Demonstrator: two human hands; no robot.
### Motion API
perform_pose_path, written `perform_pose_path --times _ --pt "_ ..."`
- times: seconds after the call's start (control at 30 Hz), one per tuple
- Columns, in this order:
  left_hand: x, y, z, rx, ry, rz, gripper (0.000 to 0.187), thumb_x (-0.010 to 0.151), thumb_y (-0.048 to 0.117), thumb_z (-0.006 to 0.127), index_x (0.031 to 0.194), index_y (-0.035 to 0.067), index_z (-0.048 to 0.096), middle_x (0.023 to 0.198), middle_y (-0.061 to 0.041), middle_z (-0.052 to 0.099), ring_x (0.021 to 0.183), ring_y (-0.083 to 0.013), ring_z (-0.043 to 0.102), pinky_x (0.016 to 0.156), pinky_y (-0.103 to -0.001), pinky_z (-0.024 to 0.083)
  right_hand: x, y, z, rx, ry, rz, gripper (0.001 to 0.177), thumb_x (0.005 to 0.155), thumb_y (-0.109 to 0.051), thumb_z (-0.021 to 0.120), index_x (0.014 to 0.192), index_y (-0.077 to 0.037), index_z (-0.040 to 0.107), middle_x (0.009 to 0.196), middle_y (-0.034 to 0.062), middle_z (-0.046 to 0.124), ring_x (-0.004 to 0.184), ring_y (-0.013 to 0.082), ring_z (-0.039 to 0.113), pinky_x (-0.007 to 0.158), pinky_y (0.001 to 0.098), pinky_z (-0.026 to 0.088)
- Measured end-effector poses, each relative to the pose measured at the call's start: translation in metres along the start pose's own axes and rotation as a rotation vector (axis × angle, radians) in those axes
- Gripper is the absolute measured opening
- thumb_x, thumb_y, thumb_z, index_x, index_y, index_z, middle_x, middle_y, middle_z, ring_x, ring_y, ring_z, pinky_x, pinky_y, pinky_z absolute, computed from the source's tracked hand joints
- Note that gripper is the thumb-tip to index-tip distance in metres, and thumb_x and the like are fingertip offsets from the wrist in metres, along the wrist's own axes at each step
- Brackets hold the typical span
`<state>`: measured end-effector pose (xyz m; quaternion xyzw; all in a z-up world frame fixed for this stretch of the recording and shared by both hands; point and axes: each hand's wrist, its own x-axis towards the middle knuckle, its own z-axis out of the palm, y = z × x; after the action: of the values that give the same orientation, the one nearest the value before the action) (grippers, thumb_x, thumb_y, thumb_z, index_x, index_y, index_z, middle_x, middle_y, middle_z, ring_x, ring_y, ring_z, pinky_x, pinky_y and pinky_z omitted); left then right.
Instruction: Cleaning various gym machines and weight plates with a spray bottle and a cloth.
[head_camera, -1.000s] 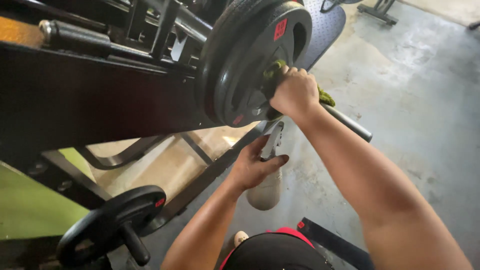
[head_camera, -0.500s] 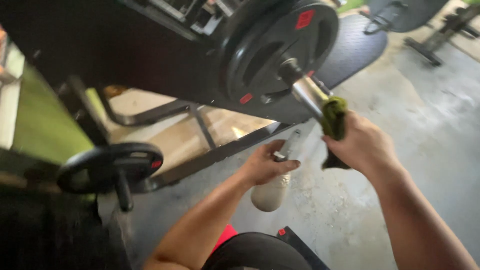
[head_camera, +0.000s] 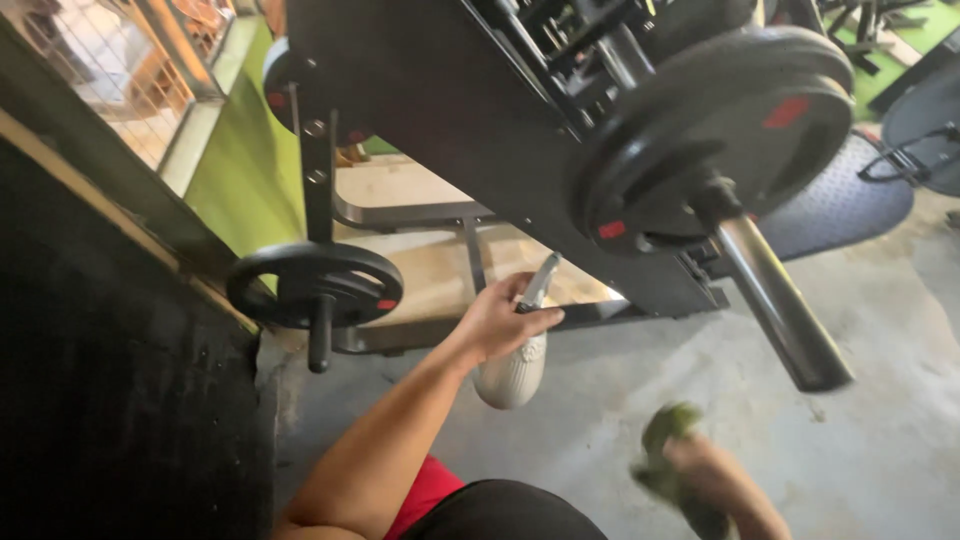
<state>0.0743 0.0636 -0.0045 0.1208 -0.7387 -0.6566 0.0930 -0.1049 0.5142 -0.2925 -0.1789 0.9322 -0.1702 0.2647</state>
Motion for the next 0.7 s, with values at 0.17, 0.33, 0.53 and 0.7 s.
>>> perform_pose_path --times 0.17,0.33,0.53,0.7 --pt "0.023 0.000 -0.062 -0.015 0.038 -0.010 0.056 0.081 0.029 0.082 0.128 0.003 0.067 0.099 -0.007 0.071 0.091 -0.0128 0.065 0.081 -0.031 0.054 0.008 -0.159 -0.017 0.084 -0.130 -0.042 0.036 0.083 -0.027 0.071 0.114 -0.010 0.073 0.097 0.0085 0.079 0.089 0.0190 0.070 0.082 0.0369 0.057" --pt "0.060 -0.008 -0.127 -0.083 0.009 -0.008 0.061 0.079 0.030 0.081 0.132 0.005 0.063 0.100 -0.005 0.073 0.090 -0.0100 0.067 0.080 -0.029 0.055 0.059 -0.340 -0.036 0.752 -0.079 -0.169 0.038 0.088 -0.021 0.065 0.122 -0.005 0.067 0.109 0.0121 0.075 0.098 0.0227 0.070 0.085 0.0379 0.057" --pt "0.099 0.010 -0.197 -0.005 0.006 0.026 0.061 0.079 0.027 0.082 0.133 0.003 0.064 0.104 -0.005 0.074 0.089 -0.0103 0.066 0.079 -0.029 0.055 0.121 -0.524 -0.078 1.737 0.219 -0.353 0.038 0.098 -0.020 0.060 0.131 -0.002 0.052 0.120 0.0099 0.059 0.107 0.0249 0.062 0.092 0.0439 0.053" --pt "0.123 0.017 -0.252 0.010 0.014 0.062 0.060 0.080 0.022 0.083 0.132 0.003 0.062 0.105 -0.002 0.074 0.094 -0.0093 0.067 0.083 -0.028 0.054 0.161 -0.650 -0.086 0.923 1.098 -0.874 0.051 0.104 -0.018 0.057 0.153 -0.006 0.048 0.159 0.0251 0.041 0.147 0.0406 0.041 0.125 0.0461 0.031"
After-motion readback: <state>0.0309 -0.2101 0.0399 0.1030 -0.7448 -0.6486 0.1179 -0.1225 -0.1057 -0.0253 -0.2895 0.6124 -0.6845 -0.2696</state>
